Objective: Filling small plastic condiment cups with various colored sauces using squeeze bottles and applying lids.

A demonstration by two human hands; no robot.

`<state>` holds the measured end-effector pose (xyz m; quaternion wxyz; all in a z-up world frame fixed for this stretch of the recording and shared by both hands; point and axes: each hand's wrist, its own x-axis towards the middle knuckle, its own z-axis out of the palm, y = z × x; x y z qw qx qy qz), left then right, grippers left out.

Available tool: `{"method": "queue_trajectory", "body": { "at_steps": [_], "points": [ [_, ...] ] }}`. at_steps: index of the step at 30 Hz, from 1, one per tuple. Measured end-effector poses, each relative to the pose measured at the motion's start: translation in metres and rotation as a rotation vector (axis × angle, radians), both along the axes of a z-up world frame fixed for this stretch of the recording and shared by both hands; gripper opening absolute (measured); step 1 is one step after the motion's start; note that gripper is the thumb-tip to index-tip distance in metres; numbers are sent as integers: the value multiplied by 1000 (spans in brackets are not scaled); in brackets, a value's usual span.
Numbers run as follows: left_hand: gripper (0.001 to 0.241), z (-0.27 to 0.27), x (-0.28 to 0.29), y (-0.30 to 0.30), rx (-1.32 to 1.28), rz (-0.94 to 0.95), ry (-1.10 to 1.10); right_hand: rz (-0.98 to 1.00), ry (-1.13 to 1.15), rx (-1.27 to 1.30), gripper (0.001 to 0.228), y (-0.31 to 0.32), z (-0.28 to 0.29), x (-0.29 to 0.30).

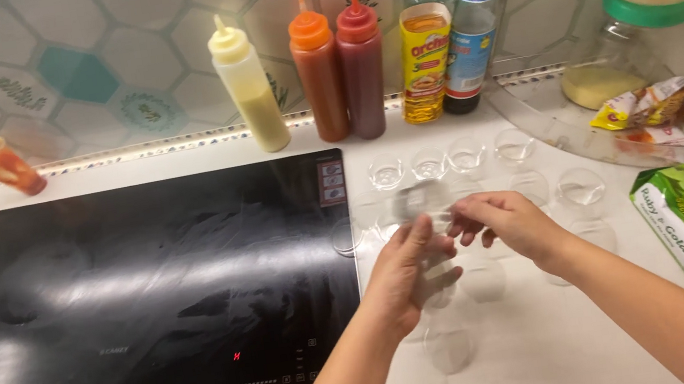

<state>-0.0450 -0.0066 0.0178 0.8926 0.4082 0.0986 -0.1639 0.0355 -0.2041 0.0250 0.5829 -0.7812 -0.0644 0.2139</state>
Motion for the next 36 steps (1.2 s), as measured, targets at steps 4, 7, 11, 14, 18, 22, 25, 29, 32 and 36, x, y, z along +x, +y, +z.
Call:
{"method": "queue_trajectory", "body": {
  "at_steps": [4,7,11,14,18,22,25,29,32,36],
  "points": [
    [58,7,3,-25,36,-38,15,-110,55,-7,27,-11,1,-5],
    [56,8,4,-36,60,-18,44,-138,70,-66,29,-19,3,-4],
    [61,-6,8,-37,76,7,-4,-166,200,39,32,-26,9,-5],
    [64,-19,17,-27,78,79,7,-169,207,100,35,-42,-14,6],
    [66,-16,25,1,54,234,145,16,22,-275,35,-34,9,-15],
    [69,-7,22,20,45,278,126,309,-181,-757,35,-37,-17,-32],
    [70,-1,17,22,44,273,152,506,-376,-905,36,-35,-27,-47],
    [69,-2,14,15,0,261,164,543,-428,-990,38,-31,-28,-56],
    [66,1,12,8,-19,228,167,505,-437,-997,40,-31,-26,-59],
    [60,-8,18,-2,-60,159,174,462,-456,-968,44,-33,-13,-63]
  ]
}}
